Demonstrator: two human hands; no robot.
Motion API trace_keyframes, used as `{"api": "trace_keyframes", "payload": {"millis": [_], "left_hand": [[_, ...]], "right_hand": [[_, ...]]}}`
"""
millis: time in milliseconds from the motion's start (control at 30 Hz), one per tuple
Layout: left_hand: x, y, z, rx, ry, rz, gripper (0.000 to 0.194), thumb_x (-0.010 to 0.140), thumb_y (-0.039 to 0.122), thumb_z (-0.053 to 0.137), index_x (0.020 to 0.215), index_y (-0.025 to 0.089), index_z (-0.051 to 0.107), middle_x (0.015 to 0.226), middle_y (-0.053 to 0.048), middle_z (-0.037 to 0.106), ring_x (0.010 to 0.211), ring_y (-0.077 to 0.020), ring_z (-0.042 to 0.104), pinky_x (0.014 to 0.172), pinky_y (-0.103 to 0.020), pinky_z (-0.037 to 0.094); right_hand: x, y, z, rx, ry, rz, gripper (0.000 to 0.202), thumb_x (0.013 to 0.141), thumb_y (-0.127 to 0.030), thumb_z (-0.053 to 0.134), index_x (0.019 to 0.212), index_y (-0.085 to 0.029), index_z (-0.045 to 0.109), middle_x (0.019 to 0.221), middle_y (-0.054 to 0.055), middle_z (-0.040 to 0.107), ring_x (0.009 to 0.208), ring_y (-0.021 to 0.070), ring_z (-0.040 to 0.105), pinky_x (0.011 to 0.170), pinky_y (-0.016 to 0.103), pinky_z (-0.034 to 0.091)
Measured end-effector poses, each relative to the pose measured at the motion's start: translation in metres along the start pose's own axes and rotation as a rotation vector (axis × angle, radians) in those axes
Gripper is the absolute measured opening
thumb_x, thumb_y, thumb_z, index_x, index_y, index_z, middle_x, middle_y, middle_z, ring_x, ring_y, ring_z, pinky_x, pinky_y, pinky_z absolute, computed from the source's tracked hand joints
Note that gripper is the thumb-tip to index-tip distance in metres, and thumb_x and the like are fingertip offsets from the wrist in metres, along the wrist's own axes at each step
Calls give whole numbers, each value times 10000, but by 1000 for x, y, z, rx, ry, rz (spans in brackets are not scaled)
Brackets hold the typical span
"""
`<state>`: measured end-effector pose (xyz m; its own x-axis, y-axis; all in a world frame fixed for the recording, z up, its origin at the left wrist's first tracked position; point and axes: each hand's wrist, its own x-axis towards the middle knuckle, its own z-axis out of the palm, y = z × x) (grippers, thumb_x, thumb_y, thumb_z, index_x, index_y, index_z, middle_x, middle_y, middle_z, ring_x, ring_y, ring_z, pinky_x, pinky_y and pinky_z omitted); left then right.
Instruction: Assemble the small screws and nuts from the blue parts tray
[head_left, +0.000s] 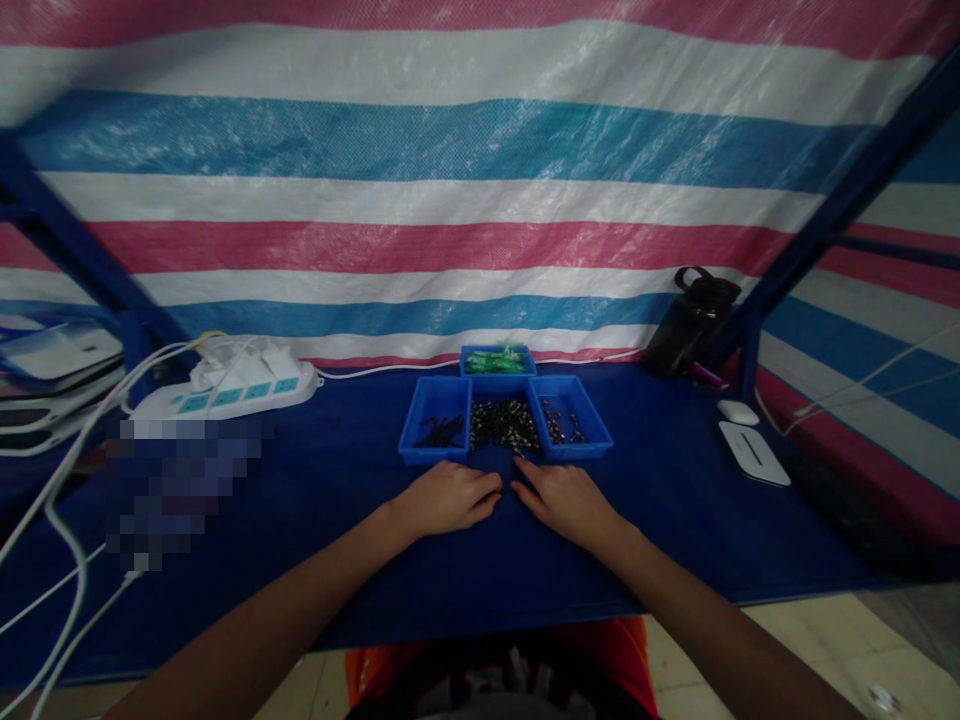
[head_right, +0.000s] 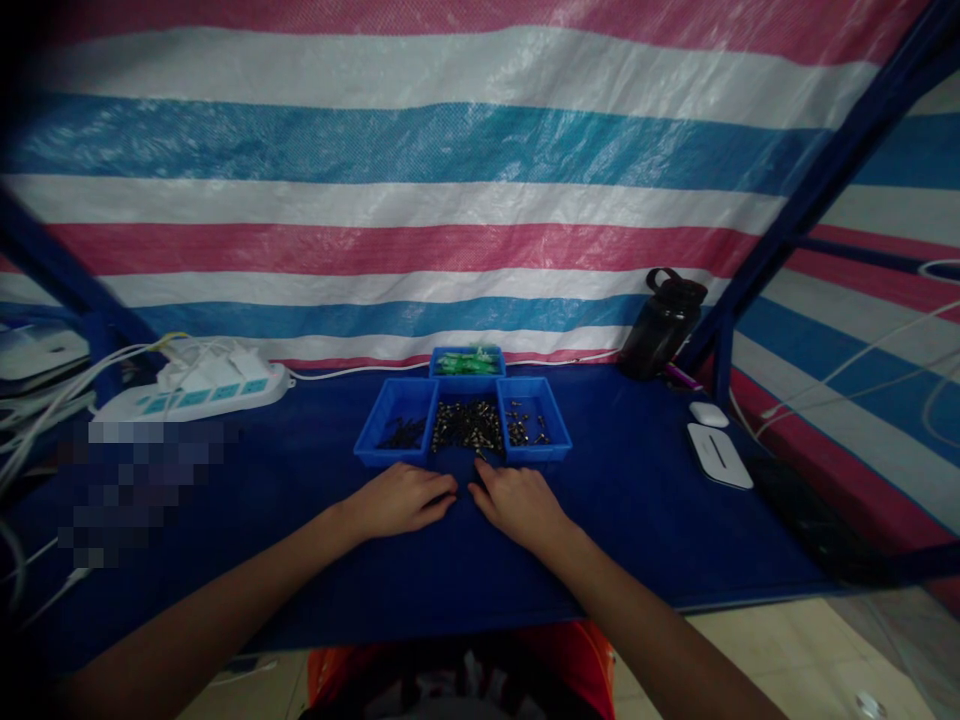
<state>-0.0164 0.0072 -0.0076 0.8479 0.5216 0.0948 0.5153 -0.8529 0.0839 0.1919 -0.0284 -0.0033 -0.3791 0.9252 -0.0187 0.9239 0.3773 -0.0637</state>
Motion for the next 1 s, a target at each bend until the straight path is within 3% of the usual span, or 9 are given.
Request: {"api": "trace_keyframes", "payload": {"millis": [300,533,800,1000], "left_hand": [[0,-1,3,-12,15,-33,103,947,243,438,898,187,509,816,-3,677,720,-160,661,591,-229,443],[1,-1,7,-2,22,-46,122,958,248,416,907,186,508,778,0,675,695,-164,661,585,-227,446],[1,1,5,-23,41,-94,136,948,300,445,988,200,527,786,-8,673,711,-177,662,589,-227,443],[0,0,5,-19,30,-50,134,954,268,429,913,191,530,806,-7,665,715,-164,651,612,-229,446]], "right_hand": [[-3,1,-5,151,-58,-219,286,960,-336,412,1155,-214,583,923,52,708,834,170,663,715,242,414],[2,5,5,174,-18,-203,256,957,-365,428,1074,-220,605,872,46,711,789,183,668,664,245,399],[2,9,7,282,40,-199,181,949,-296,447,1022,-217,593,842,21,705,761,165,663,652,233,391],[4,10,6,305,33,-223,186,944,-288,445,1042,-216,585,829,18,700,741,161,658,631,233,371]]}}
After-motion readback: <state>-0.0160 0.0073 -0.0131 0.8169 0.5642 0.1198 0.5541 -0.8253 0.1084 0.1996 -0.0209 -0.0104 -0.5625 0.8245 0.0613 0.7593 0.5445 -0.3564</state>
